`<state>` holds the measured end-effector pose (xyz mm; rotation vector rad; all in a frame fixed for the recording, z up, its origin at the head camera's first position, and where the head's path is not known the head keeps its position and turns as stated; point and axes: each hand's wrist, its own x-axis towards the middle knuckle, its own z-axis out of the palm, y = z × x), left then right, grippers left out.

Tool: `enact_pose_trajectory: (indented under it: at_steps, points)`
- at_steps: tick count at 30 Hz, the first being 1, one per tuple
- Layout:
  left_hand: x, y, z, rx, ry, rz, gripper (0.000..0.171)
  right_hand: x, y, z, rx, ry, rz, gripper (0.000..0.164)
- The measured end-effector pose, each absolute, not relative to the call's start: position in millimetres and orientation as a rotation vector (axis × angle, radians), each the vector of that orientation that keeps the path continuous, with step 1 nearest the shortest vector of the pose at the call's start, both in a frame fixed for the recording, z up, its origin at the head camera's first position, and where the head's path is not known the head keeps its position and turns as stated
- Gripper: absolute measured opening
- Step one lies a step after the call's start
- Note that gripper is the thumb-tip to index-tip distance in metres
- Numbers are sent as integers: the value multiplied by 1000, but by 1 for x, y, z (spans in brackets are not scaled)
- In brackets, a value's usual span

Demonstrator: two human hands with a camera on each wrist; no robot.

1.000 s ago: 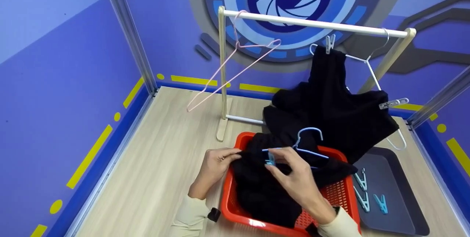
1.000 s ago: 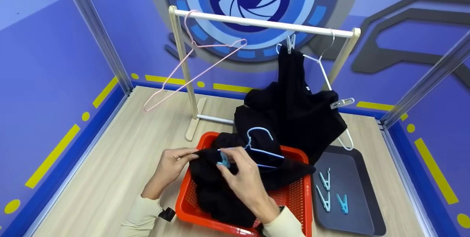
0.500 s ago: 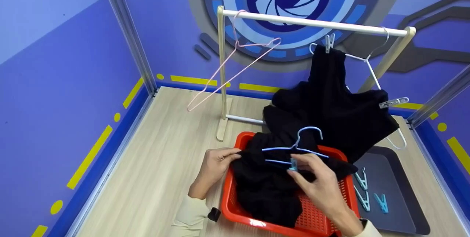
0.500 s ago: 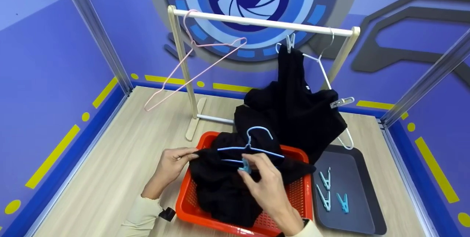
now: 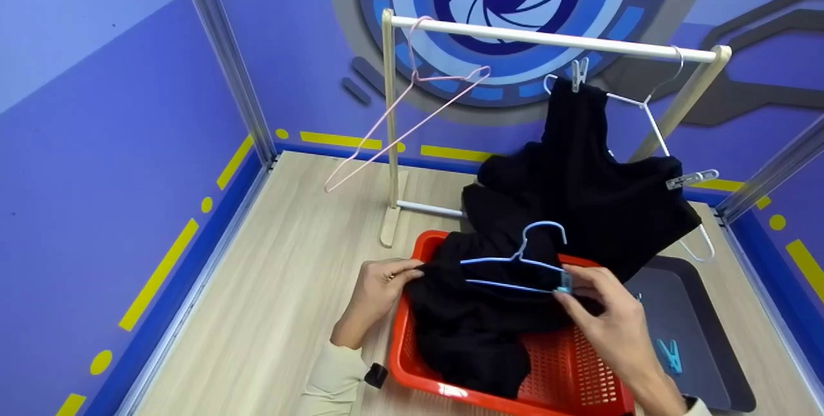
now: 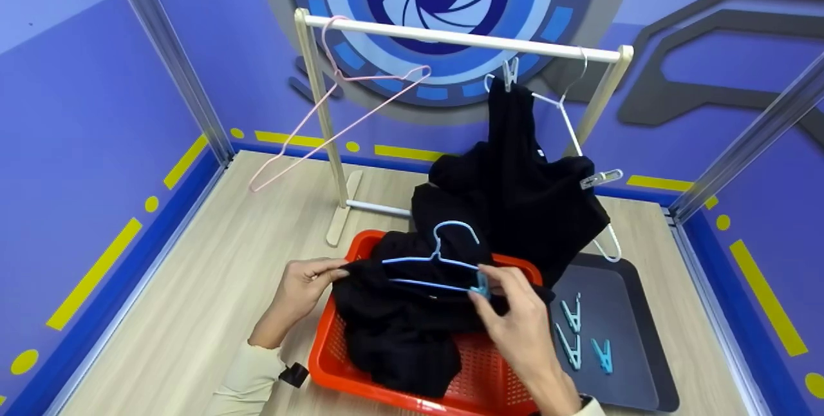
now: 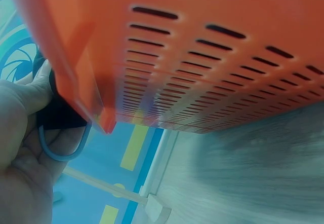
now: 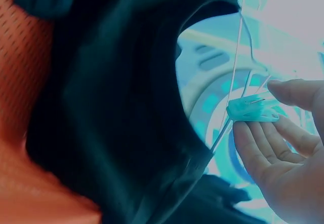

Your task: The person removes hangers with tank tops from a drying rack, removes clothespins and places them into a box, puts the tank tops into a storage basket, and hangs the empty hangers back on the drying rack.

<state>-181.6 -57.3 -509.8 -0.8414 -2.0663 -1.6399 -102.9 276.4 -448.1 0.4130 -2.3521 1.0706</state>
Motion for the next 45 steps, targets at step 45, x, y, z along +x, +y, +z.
enact_pose_trajectory:
  at_steps: [45]
  points:
    - [-183, -58, -514, -870, -2052, -1623, 15, -116, 482, -545, -424, -2762, 709, 40]
